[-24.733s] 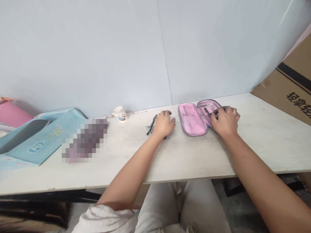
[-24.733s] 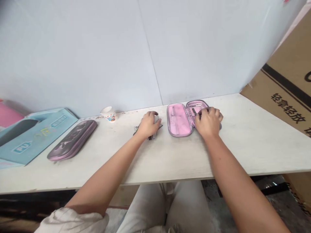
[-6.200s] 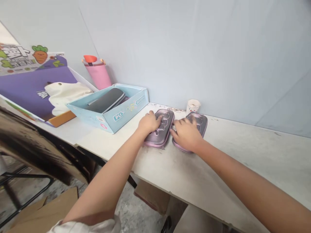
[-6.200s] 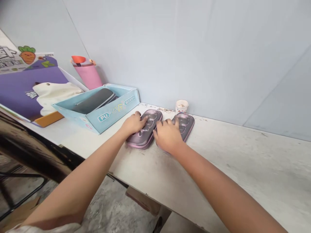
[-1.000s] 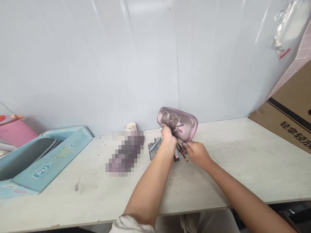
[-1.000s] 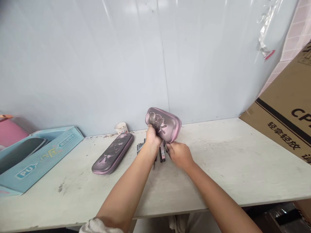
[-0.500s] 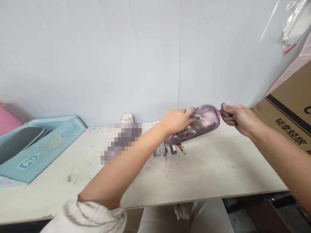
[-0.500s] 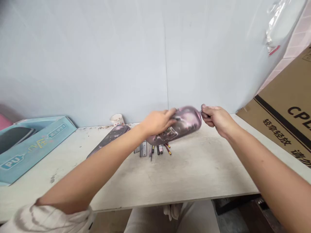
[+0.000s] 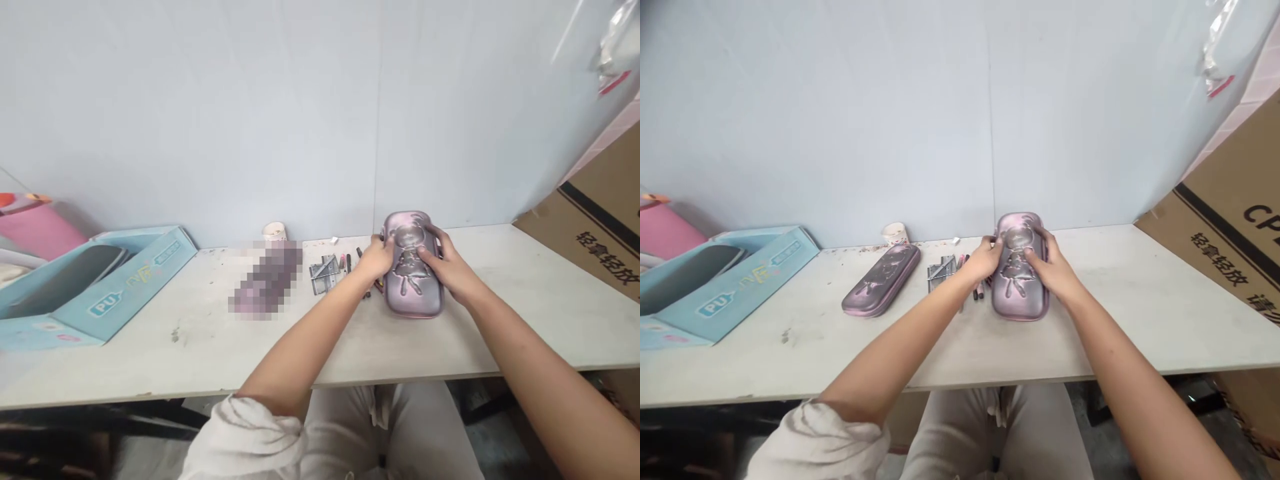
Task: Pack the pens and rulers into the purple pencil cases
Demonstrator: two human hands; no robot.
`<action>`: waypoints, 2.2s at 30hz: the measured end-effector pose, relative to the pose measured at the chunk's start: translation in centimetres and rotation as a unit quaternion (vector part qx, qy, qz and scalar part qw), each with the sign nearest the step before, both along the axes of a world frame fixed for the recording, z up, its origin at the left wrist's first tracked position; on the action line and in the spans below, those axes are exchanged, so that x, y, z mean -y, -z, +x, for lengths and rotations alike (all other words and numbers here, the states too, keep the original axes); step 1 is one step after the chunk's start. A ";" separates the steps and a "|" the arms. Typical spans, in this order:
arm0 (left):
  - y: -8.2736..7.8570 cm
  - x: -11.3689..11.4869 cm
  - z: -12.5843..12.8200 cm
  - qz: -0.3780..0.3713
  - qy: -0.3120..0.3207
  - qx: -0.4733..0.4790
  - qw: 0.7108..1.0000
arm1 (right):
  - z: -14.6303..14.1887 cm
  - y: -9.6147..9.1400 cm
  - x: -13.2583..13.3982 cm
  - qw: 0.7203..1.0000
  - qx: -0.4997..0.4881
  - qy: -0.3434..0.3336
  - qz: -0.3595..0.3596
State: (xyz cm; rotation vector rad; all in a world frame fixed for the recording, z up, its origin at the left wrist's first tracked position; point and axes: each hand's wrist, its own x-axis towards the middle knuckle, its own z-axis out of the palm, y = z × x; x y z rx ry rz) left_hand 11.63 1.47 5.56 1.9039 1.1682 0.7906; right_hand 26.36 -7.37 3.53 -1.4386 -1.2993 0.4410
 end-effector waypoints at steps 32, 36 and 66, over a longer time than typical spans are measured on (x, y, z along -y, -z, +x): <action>0.2 -6.3 -4.8 -0.239 0.014 0.329 0.913 | -7.7 1.9 -6.7 0.768 0.601 0.021 0.222; -2.1 -5.7 -3.5 -0.341 -0.015 0.469 0.814 | -9.2 1.7 -6.6 0.770 0.570 0.058 0.283; 5.4 -8.8 -9.4 0.140 0.109 -0.301 0.937 | -13.1 5.3 -3.7 0.823 0.568 -0.013 -0.020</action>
